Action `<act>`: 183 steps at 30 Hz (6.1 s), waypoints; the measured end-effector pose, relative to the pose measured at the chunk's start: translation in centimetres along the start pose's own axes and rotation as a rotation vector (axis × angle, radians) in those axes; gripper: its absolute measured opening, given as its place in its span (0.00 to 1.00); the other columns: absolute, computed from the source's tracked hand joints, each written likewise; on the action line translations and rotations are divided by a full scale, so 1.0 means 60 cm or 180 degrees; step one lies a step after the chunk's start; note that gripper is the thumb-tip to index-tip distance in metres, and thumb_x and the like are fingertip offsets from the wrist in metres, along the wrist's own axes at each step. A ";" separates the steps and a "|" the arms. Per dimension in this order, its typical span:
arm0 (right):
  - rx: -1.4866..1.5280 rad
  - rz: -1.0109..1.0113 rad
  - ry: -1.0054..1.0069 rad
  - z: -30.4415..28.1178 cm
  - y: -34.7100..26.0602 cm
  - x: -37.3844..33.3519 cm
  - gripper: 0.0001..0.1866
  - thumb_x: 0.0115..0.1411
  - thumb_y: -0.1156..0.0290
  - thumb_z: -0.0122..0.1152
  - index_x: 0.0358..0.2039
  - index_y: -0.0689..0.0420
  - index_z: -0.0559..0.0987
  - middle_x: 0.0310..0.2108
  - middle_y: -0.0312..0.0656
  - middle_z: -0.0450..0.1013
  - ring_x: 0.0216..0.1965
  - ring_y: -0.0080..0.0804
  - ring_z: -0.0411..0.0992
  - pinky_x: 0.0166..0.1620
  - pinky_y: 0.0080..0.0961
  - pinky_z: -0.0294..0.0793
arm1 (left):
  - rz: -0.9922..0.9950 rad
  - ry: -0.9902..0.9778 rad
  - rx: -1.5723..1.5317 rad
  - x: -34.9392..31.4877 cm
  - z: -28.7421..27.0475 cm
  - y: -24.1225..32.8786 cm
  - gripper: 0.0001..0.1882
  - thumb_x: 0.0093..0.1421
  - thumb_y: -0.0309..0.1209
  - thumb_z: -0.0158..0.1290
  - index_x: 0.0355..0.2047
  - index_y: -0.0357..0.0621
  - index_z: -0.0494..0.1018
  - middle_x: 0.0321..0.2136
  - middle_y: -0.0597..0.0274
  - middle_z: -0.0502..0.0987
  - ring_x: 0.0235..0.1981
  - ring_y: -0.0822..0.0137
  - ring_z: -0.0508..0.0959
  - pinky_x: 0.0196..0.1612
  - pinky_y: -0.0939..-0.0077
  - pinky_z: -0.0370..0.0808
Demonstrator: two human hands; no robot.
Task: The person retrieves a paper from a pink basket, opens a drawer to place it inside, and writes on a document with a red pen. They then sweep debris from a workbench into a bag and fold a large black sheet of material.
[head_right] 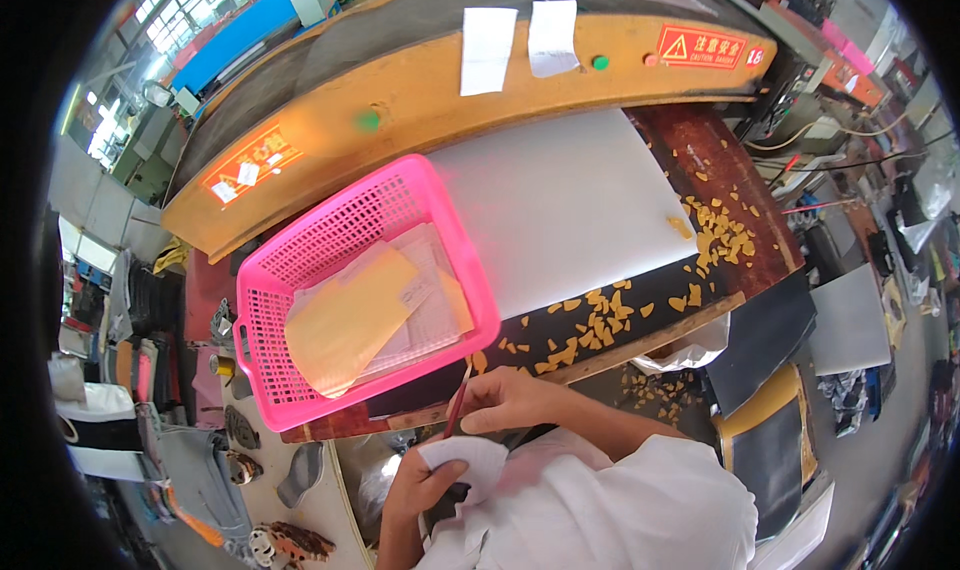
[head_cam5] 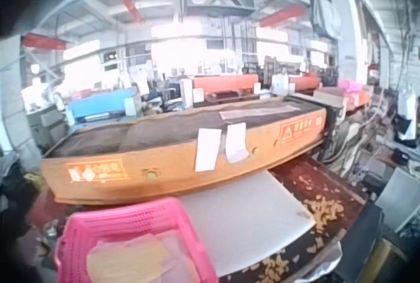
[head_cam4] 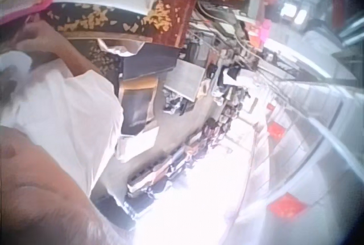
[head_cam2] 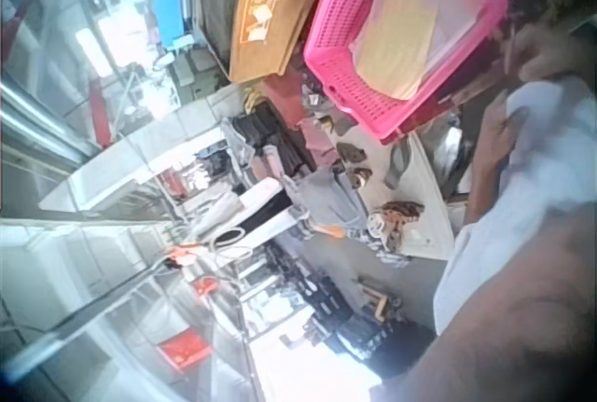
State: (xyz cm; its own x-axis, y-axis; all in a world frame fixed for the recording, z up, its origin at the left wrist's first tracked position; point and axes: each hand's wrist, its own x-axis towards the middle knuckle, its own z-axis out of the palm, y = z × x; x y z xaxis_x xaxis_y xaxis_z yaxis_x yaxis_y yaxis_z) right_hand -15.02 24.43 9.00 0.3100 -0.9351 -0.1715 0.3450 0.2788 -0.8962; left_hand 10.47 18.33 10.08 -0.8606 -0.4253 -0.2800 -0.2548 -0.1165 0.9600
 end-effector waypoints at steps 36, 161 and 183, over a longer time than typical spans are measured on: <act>-0.0845 -0.3388 0.3278 -0.833 -0.359 0.182 0.09 0.62 0.76 0.71 0.41 0.62 0.81 0.37 0.36 0.81 0.39 0.19 0.76 0.47 0.23 0.78 | -0.0546 0.1697 -0.0368 0.327 0.189 0.149 0.14 0.68 0.29 0.62 0.51 0.35 0.82 0.44 0.64 0.85 0.45 0.72 0.80 0.51 0.72 0.77; 0.0798 -0.1242 0.2941 -0.524 -0.031 -0.011 0.17 0.76 0.60 0.58 0.31 0.56 0.77 0.24 0.31 0.71 0.24 0.17 0.68 0.30 0.19 0.68 | -0.0767 0.0956 -0.0088 0.366 0.201 0.130 0.16 0.71 0.28 0.57 0.57 0.35 0.79 0.48 0.61 0.84 0.49 0.71 0.80 0.55 0.73 0.76; 0.0849 -0.1106 0.2452 -0.255 0.032 -0.035 0.17 0.75 0.59 0.59 0.35 0.59 0.79 0.23 0.32 0.70 0.25 0.20 0.69 0.32 0.20 0.70 | -0.0398 0.1419 -0.0559 0.117 0.196 0.030 0.16 0.71 0.35 0.61 0.52 0.35 0.82 0.43 0.67 0.84 0.44 0.75 0.78 0.49 0.76 0.75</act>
State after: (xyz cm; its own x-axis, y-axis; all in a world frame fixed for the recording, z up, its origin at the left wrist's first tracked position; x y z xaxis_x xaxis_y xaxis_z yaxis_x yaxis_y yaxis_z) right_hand -28.55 23.60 1.41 -0.5003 -0.8371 -0.2212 0.5335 -0.0968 -0.8402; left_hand -1.17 25.69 9.73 -0.5460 -0.7366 -0.3992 -0.2328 -0.3243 0.9169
